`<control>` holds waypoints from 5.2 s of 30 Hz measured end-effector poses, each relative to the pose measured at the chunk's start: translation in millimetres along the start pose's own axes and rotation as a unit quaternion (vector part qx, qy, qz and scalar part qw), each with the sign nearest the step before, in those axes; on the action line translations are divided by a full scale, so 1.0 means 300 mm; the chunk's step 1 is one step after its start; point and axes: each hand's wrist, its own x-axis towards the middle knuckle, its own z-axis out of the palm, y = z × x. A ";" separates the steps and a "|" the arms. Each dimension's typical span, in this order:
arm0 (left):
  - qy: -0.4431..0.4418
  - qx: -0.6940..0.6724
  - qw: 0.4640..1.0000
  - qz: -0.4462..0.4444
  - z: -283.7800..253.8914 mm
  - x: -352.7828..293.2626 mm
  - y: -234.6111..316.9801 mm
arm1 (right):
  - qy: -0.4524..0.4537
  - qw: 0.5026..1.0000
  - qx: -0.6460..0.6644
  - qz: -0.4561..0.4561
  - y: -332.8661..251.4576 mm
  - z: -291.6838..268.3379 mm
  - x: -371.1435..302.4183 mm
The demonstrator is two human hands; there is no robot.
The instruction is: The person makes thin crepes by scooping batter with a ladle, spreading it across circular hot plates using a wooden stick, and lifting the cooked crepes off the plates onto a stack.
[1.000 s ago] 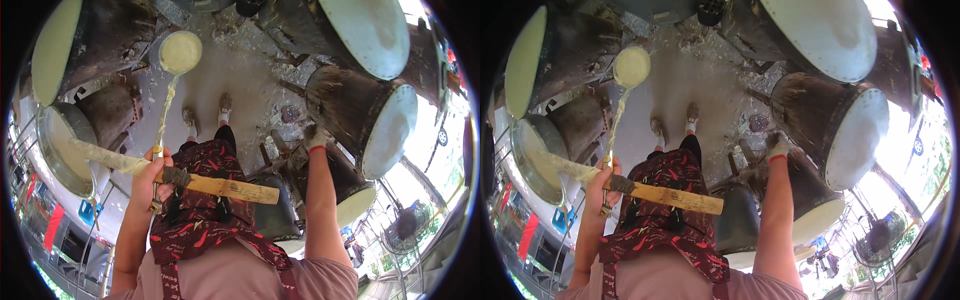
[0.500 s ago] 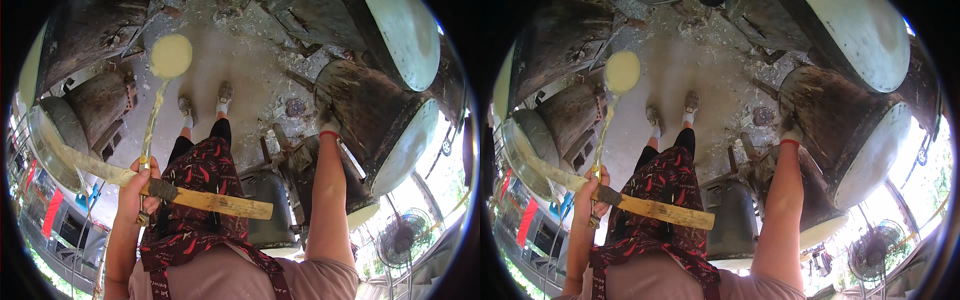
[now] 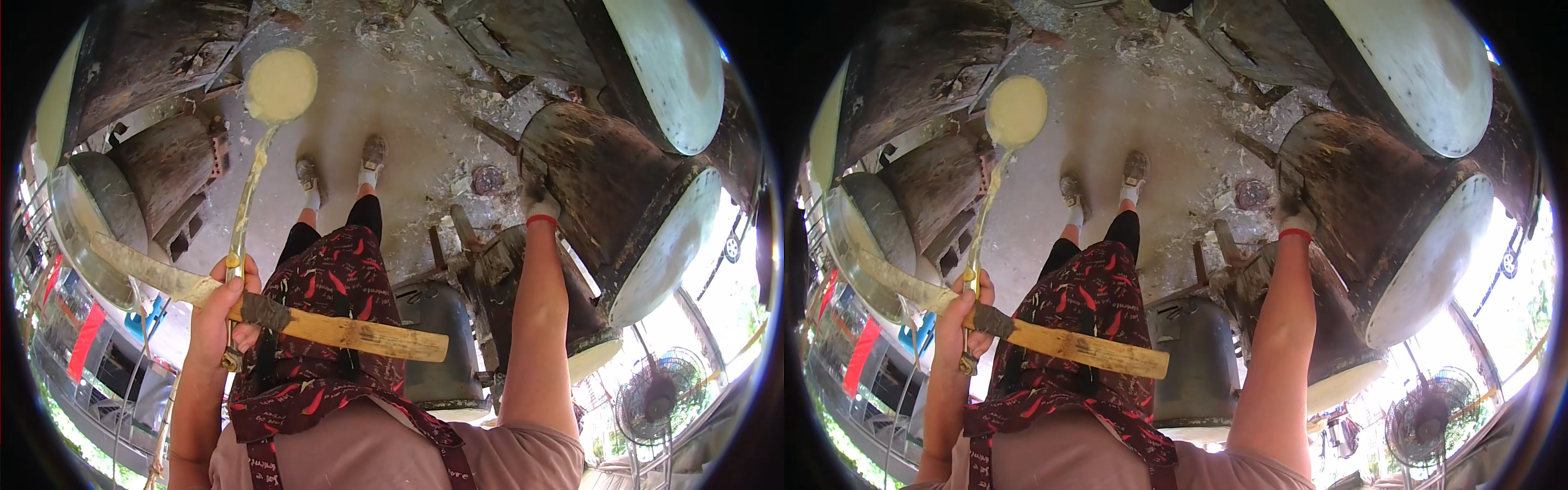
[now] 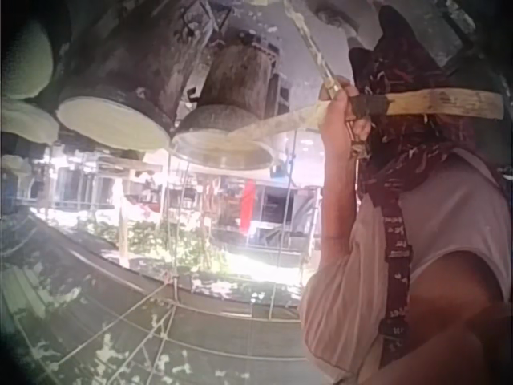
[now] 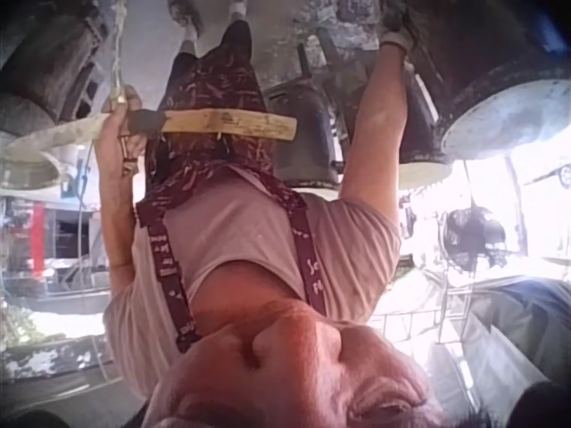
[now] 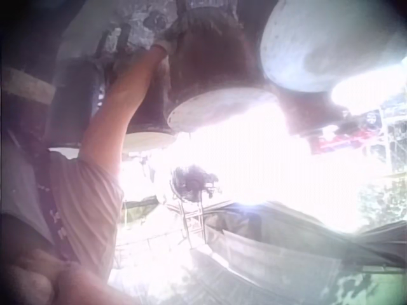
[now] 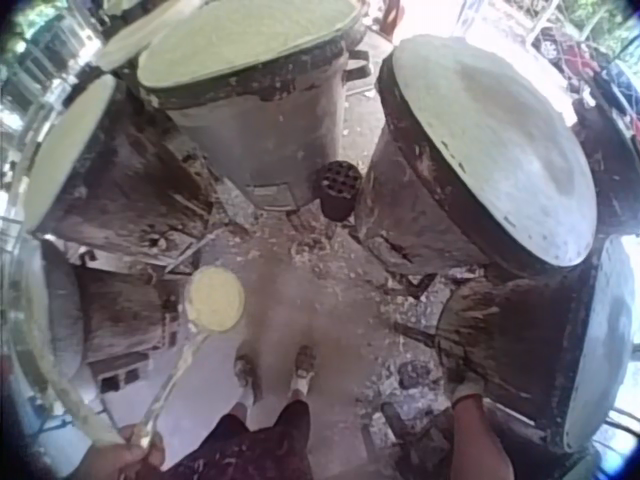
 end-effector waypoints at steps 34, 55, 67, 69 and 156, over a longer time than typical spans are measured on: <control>0.014 -0.282 0.923 0.261 -0.950 -0.540 0.130 | -0.630 0.240 -0.731 -0.104 1.796 0.440 -2.297; 0.030 -0.250 0.960 0.125 -1.949 -0.200 0.185 | -0.398 0.116 -0.908 0.054 2.899 0.257 -2.293; 0.023 -0.141 0.839 0.525 -1.731 -1.142 0.878 | -0.687 0.369 -0.593 0.200 2.694 0.522 -3.093; 0.118 -0.065 0.877 0.461 -1.686 -1.127 0.875 | -0.679 0.389 -0.609 0.131 2.599 0.522 -3.065; -0.359 0.732 0.191 0.546 1.902 0.336 0.279 | 0.146 0.903 0.042 -0.402 -0.466 0.189 -1.382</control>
